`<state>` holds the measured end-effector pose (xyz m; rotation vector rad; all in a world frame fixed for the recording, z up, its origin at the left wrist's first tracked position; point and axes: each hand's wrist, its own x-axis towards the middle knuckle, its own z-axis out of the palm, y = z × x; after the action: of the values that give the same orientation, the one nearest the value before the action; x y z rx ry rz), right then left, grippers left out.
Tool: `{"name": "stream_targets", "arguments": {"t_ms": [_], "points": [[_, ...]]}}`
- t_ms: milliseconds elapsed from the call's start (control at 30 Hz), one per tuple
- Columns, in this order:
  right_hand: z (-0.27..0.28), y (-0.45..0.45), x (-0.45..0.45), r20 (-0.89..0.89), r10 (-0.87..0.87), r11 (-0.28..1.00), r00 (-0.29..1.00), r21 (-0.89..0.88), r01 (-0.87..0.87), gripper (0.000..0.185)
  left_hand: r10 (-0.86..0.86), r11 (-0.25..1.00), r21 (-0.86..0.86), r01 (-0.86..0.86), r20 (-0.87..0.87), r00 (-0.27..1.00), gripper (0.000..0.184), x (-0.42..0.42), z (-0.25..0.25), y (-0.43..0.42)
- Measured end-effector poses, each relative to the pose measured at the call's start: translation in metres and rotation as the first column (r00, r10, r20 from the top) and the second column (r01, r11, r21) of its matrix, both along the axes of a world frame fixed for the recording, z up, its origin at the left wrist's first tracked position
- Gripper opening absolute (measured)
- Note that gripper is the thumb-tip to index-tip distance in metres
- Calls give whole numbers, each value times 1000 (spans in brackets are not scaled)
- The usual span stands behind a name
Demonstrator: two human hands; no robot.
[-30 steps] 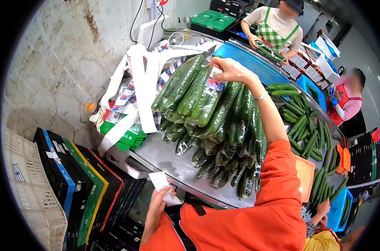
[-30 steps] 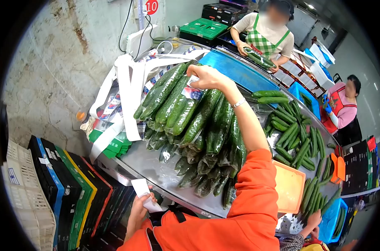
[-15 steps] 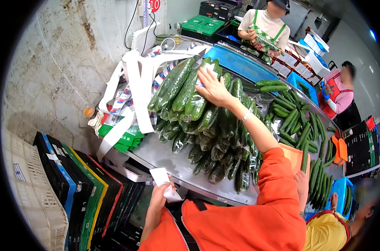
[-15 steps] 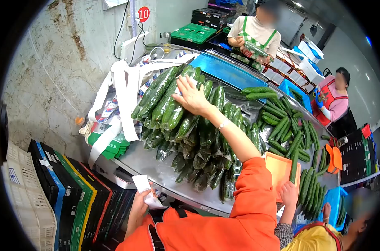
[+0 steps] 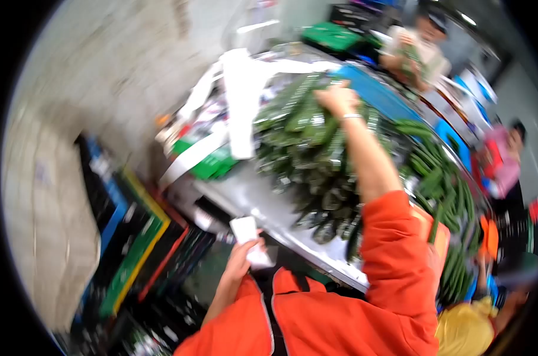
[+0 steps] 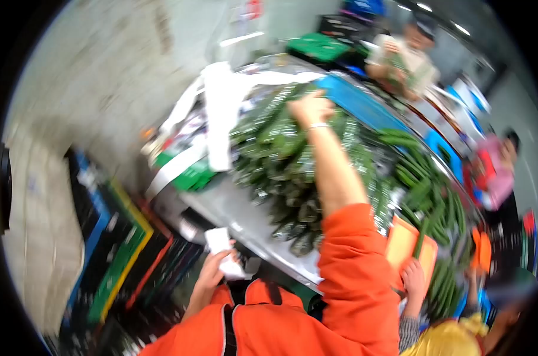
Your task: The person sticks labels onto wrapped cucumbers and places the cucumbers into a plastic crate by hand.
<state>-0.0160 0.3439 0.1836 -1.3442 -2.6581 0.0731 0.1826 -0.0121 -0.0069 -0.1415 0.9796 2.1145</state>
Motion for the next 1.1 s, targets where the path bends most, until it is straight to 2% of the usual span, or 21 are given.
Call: {"name": "stream_targets", "arguments": {"t_ms": [33, 67, 100, 133, 267, 300, 333, 400, 500, 533, 600, 667, 700, 733, 767, 800, 833, 867, 900, 967, 1100], "points": [[0, 4, -2, 170, 264, 962, 949, 31, -273, 72, 48, 998, 35, -49, 4, 999, 36, 11, -3, -9], [1, 9, 0, 305, 502, 844, 810, 34, -536, 59, 86, 996, 13, -86, 1, 996, 37, 25, -5, -17], [-11, 42, -22, 272, 518, 848, 811, -43, -528, 46, 111, 994, -3, -111, -17, 994, 39, 26, -4, -20], [-16, 59, -36, 211, 548, 832, 809, -38, -553, 47, 127, 991, 41, -127, -1, 992, 40, 30, -3, -26], [-21, 157, -51, -274, 557, 783, 784, -142, -606, 55, 259, 965, 23, -260, 16, 966, 34, 49, -7, -51], [-34, 195, -50, -513, 553, 708, 657, -127, -695, 57, 246, 969, -22, -245, 19, 969, 32, 52, -6, -59], [-13, 180, -34, -561, 585, 687, 585, -39, -725, 56, 316, 948, 30, -316, 9, 949, 28, 59, -19, -60], [35, 64, 11, -563, 705, 608, 431, 165, -777, 56, 389, 919, 65, -389, 20, 921, 27, 52, -30, -70], [75, -116, 95, -521, 847, 339, 108, 371, -865, 62, 449, 891, 71, -448, 0, 894, 27, 61, -40, -96], [79, -171, 115, -519, 854, 260, 32, 372, -891, 66, 440, 897, 49, -439, -11, 898, 27, 67, -43, -107], [65, -261, 136, -607, 795, 216, 21, 251, -944, 73, 461, 887, 62, -458, -38, 887, 27, 83, -43, -136], [32, -357, 155, -289, 957, 27, -31, 192, -981, 78, 479, 878, 84, -472, -133, 868, 26, 96, -55, -156], [16, -433, 182, -590, 798, -321, -124, -241, -916, 82, 500, 866, 92, -492, -131, 856, 26, 105, -64, -164], [17, -520, 219, -625, 744, -541, -234, -360, -760, 84, 526, 850, 91, -519, -96, 845, 24, 115, -68, -174], [-5, -586, 236, -717, 613, -738, -333, -368, -565, 84, 550, 834, 91, -544, -59, 833, 22, 125, -73, -183], [-27, -645, 254, -696, 569, -807, -438, -372, -458, 83, 460, 862, -143, -486, -179, 870, 16, 129, -80, -192], [-51, -700, 275, -666, 518, -850, -537, -328, -413, 83, 478, 875, 87, -476, -11, 878, 17, 142, -94, -197], [-72, -751, 303, -665, 563, -825, -490, -484, -291, 83, 580, 813, 94, -574, -50, 813, 18, 159, -85, -214], [-102, -798, 326, -606, 442, -897, -662, -315, -310, 82, 670, 742, 103, -662, -85, 737, 19, 177, -73, -230], [-176, -874, 375, -667, 358, -918, -653, -378, -118, 82, 755, 648, 130, -751, 17, 655, 27, 200, -81, -244], [-310, -952, 463, -456, 356, -895, -816, -418, -157, 89, 850, 524, 101, -846, 1, 527, 29, 237, -122, -258]]}}
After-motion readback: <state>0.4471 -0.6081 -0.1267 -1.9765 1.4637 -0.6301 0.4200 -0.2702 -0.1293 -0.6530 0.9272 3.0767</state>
